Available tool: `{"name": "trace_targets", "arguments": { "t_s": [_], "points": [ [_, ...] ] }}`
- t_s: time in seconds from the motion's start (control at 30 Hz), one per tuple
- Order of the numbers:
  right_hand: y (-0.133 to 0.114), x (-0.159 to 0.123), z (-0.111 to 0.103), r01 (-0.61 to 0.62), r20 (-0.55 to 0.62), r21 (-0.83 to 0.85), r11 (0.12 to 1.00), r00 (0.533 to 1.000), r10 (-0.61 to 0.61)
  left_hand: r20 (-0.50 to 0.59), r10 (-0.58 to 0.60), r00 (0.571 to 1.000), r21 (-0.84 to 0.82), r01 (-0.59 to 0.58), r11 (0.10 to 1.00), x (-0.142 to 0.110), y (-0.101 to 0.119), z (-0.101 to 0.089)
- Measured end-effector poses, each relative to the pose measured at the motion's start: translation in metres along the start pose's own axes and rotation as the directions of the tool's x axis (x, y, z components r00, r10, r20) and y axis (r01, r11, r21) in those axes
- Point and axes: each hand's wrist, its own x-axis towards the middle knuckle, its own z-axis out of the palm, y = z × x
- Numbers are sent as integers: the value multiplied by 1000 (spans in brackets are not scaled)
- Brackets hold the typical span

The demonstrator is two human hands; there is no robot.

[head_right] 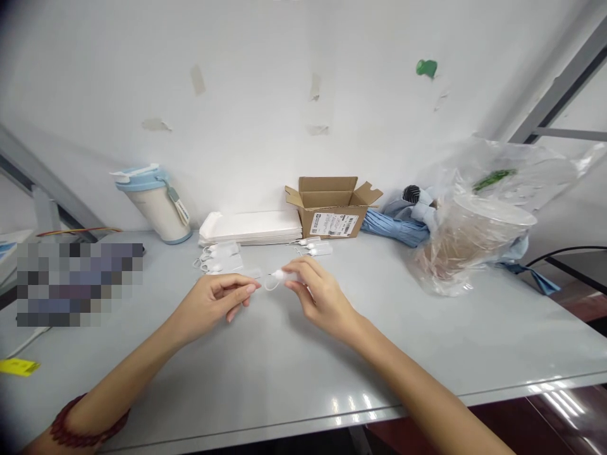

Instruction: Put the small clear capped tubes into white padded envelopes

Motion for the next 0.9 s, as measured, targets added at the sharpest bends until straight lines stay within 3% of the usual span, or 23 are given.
{"name": "trace_targets", "arguments": {
  "t_s": [0.33, 0.53, 0.73, 0.8, 0.9],
  "points": [
    [-2, -5, 12, 21, 93, 90, 996, 995, -29, 7, 49, 999, -9, -49, 999, -1, 4, 9],
    [0, -6, 12, -16, 179, 119, 993, 984, -5, 77, 14, 997, 7, -14, 1000, -3, -2, 13],
    [-3, -5, 12, -25, 261, 74, 997, 965, 5, 138, -24, 990, 29, 20, 999, 0, 1, -2],
    [1, -5, 10, -50, 290, 31, 998, 956, 39, 70, -17, 997, 38, 14, 999, 3, 1, -17],
    [12, -4, 2, -102, 238, -40, 994, 965, 108, -227, 6, 974, -8, -8, 1000, 7, -5, -47]
  ]
}}
